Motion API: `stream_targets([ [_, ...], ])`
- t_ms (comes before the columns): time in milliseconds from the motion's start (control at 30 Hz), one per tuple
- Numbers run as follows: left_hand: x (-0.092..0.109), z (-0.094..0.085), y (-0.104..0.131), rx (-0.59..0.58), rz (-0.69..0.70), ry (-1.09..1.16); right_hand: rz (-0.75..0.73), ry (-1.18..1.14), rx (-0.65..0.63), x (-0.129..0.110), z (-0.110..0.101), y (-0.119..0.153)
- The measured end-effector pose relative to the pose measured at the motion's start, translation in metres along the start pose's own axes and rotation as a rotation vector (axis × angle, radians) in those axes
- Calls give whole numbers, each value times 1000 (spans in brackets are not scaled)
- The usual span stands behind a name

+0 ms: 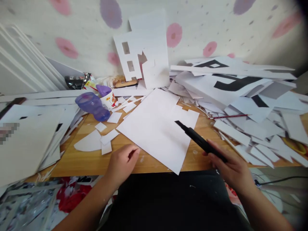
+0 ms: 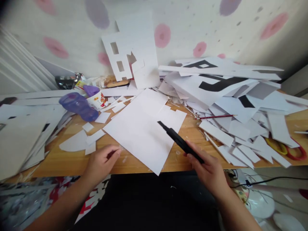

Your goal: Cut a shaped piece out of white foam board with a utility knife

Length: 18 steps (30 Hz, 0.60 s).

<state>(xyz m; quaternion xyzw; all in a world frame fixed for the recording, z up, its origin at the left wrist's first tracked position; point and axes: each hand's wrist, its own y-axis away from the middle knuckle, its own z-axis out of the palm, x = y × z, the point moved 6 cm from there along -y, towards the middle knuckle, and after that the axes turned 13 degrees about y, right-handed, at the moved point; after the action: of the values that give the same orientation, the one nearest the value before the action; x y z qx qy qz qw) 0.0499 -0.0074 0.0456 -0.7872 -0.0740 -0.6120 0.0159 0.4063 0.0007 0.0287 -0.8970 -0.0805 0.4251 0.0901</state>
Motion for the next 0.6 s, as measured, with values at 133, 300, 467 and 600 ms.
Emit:
stream_targets([
  [133,27,41,23,-212,690,-538,-337,242,-88,-36,-1,6],
  [300,10,74,33,-444,748,-792,-454,368,-293,-51,5,3],
  [467,1,73,33,-434,715,-821,-487,390,-339,-48,13,-7],
  [600,1,74,32,-458,684,-839,-517,428,-371,-51,20,-13],
])
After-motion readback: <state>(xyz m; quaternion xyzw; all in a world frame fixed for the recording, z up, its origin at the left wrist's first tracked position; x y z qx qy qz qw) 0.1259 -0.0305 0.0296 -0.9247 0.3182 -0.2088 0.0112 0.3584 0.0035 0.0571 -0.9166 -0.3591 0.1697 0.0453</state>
